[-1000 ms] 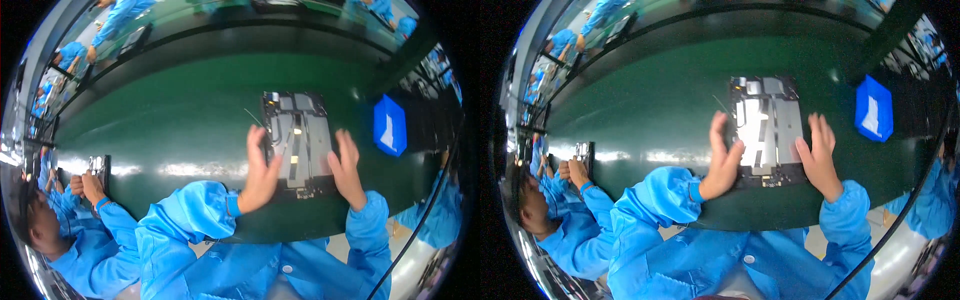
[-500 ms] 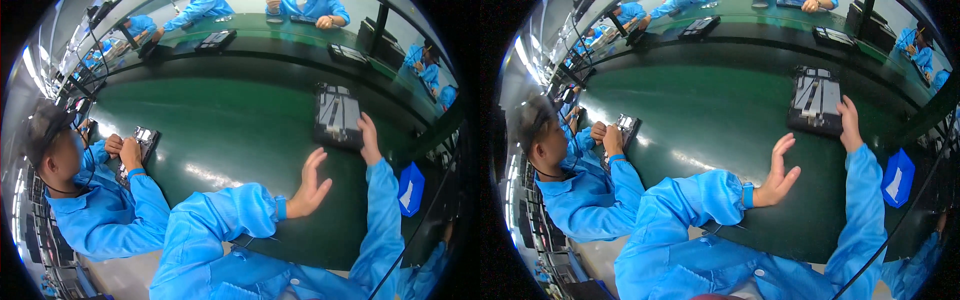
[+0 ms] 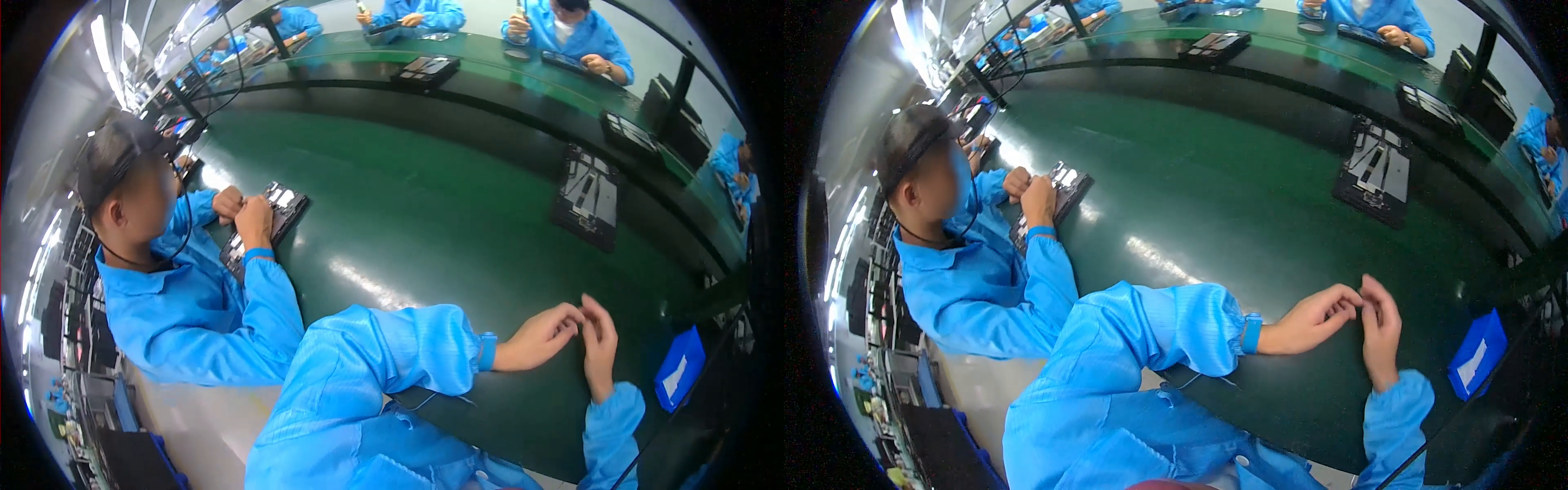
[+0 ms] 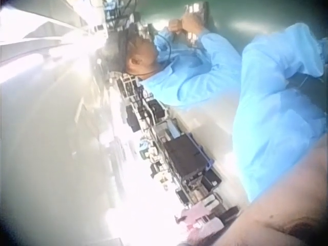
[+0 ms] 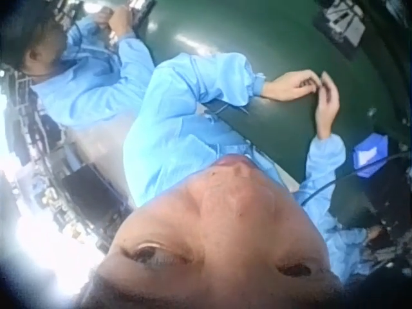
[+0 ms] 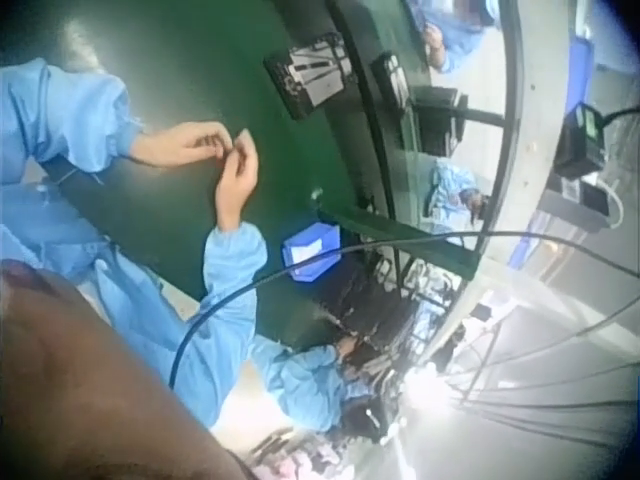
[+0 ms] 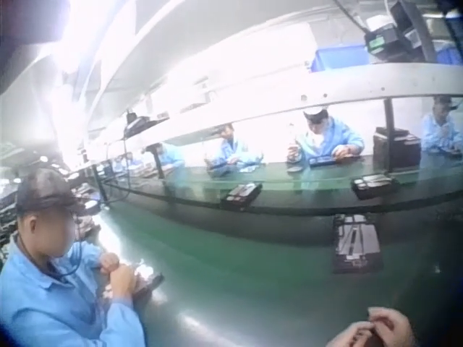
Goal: The person assembles tablet computers on a conveyor belt by positioning and attaching ribbon cables to internal components, pressing them down by hand, and sliding the units forward along the line.
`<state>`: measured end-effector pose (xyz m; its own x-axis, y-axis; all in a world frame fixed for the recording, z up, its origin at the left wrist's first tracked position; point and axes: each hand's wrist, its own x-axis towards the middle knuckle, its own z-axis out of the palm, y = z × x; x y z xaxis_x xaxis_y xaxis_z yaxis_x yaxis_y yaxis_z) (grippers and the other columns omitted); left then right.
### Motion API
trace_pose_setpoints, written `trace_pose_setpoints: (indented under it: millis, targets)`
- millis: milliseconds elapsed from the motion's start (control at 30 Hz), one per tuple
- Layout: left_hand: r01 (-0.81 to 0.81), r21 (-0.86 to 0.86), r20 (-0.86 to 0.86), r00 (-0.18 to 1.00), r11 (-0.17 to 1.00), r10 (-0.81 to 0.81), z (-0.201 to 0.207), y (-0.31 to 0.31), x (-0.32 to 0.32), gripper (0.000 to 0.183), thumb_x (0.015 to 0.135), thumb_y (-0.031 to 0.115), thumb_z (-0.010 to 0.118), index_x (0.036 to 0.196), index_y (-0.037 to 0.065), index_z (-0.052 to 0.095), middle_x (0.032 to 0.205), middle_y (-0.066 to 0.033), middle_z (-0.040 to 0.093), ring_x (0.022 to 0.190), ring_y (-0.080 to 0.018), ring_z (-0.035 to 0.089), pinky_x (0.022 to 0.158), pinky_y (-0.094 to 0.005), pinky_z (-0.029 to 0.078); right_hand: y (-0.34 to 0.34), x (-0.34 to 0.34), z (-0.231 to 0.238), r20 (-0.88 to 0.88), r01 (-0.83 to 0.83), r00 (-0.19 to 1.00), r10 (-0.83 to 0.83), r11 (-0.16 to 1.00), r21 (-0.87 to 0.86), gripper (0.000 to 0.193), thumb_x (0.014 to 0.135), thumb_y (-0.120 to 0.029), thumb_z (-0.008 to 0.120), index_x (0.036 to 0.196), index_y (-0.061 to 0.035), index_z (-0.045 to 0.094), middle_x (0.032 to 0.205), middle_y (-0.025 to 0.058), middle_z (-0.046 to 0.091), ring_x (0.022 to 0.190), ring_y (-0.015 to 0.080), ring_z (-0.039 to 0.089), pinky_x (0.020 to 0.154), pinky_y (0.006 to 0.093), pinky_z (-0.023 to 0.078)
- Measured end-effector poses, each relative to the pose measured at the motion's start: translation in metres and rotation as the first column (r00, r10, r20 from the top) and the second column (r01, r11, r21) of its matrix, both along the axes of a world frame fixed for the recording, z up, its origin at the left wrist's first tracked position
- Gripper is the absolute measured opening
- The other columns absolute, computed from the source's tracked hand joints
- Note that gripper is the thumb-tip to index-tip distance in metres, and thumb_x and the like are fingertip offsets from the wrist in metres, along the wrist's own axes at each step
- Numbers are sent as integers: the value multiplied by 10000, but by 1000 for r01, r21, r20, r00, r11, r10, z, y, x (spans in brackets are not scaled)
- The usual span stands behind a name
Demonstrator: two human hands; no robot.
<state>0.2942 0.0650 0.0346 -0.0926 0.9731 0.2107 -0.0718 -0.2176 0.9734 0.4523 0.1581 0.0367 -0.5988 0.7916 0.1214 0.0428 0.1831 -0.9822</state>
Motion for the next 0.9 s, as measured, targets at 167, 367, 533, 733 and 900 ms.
trace_pose_setpoints:
  millis: [167, 367, 533, 733, 900]
  targets:
    - [90, 89, -496, 868, 992, -34, 12, 4, 4, 103, 861, 132, 569, 902, 79, 646, 827, -99, 659, 807, -294, 617, 751, -416, 459, -39, 11, 15, 116, -118, 988, 103, 985, 129, 477, 858, 94, 522, 1324, -7, 513, 1348, 150, 551, 1249, 242, 526, 1047, 336, 414]
    - [159, 92, -468, 878, 983, -98, 7, 12, 11, 120, 855, 148, 564, 858, 74, 659, 847, -102, 667, 848, -321, 615, 779, -442, 468, -34, 10, 26, -4, -213, 977, 213, 977, -6, 510, 846, 109, 516, 1343, -5, 493, 1351, 152, 538, 1225, 223, 539, 1024, 318, 438]
    - [203, 124, -466, 876, 971, -124, 6, 10, 6, 127, 867, 139, 563, 879, 52, 655, 904, -125, 672, 910, -334, 618, 811, -450, 472, -35, 11, 14, 84, -197, 977, 195, 980, 10, 500, 837, 117, 496, 1325, 9, 498, 1332, 135, 553, 1190, 196, 556, 1002, 291, 448]
    - [218, 144, -486, 865, 965, -123, 11, 6, 2, 130, 879, 124, 561, 905, 39, 656, 945, -141, 672, 928, -354, 613, 824, -450, 471, -36, 10, 16, 129, -200, 974, 186, 973, 110, 518, 806, 140, 536, 1294, -35, 542, 1347, 148, 515, 1192, 256, 559, 951, 318, 500]
    - [240, 137, -504, 852, 961, -141, 9, 9, 4, 132, 872, 118, 563, 915, 36, 657, 943, -153, 667, 934, -360, 613, 825, -455, 472, -39, 10, 20, 137, -136, 983, 124, 987, 84, 501, 787, 101, 565, 1269, -35, 557, 1289, 148, 569, 1179, 280, 566, 955, 348, 486]
